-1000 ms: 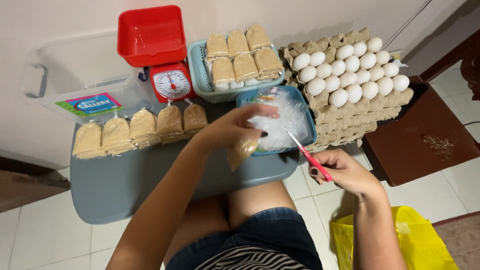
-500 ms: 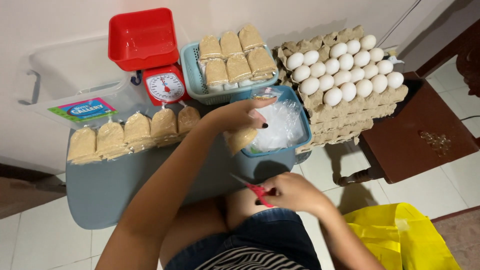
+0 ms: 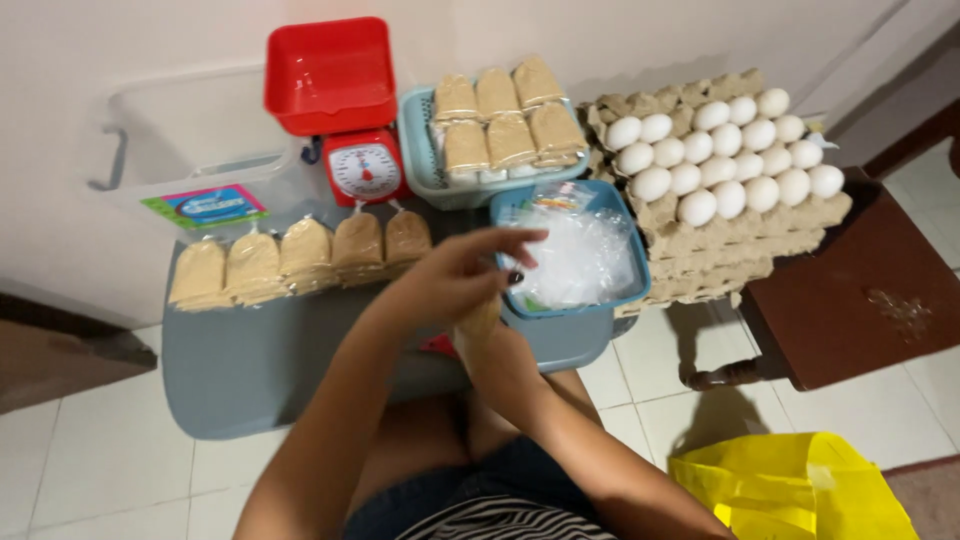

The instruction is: Trimming the excess plastic from the tops of sealed bags using scissors

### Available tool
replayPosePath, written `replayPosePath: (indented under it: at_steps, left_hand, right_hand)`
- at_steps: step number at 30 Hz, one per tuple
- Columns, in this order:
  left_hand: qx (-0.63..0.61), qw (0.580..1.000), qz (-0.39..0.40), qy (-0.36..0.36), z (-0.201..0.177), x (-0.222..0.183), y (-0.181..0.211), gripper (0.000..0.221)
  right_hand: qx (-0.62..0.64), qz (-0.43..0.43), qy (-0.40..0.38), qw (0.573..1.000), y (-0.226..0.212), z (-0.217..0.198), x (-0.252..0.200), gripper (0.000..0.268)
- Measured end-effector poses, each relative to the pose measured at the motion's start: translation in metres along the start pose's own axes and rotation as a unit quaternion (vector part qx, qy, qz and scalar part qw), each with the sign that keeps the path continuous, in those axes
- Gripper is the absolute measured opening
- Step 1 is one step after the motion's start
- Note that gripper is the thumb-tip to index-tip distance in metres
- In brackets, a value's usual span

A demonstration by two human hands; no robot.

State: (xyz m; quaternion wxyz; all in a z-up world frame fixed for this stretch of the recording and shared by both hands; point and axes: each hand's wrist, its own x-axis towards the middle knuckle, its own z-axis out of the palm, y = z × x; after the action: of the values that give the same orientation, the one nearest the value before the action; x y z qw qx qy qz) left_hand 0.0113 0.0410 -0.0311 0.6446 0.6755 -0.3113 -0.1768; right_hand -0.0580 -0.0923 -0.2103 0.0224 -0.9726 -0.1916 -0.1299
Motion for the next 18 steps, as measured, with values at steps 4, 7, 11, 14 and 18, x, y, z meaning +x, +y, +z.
replayPosePath:
  at_steps: [4, 7, 11, 14, 18]
  left_hand:
    - [-0.045, 0.998, 0.010, 0.047, 0.003, -0.056, -0.030, 0.054]
    - [-0.069, 0.990, -0.008, 0.126, -0.005, -0.089, -0.065, 0.047]
    - [-0.073, 0.960, -0.038, 0.267, -0.016, -0.126, -0.080, 0.049]
    - [-0.077, 0.936, -0.049, 0.340, -0.019, -0.140, -0.094, 0.049]
    - [-0.084, 0.910, -0.024, 0.405, -0.016, -0.134, -0.113, 0.054]
  right_hand:
    - [-0.068, -0.015, 0.102, 0.992, -0.005, 0.002, 0.016, 0.007]
    - [-0.132, -0.030, 0.209, 0.968, -0.006, -0.003, 0.021, 0.017]
    - [0.046, -0.035, 0.191, 0.980, -0.001, -0.014, 0.018, 0.005]
    - [0.131, -0.022, 0.165, 0.977, -0.002, -0.031, 0.015, 0.007]
    - [0.442, 0.040, 0.067, 0.894, -0.018, -0.062, 0.014, 0.027]
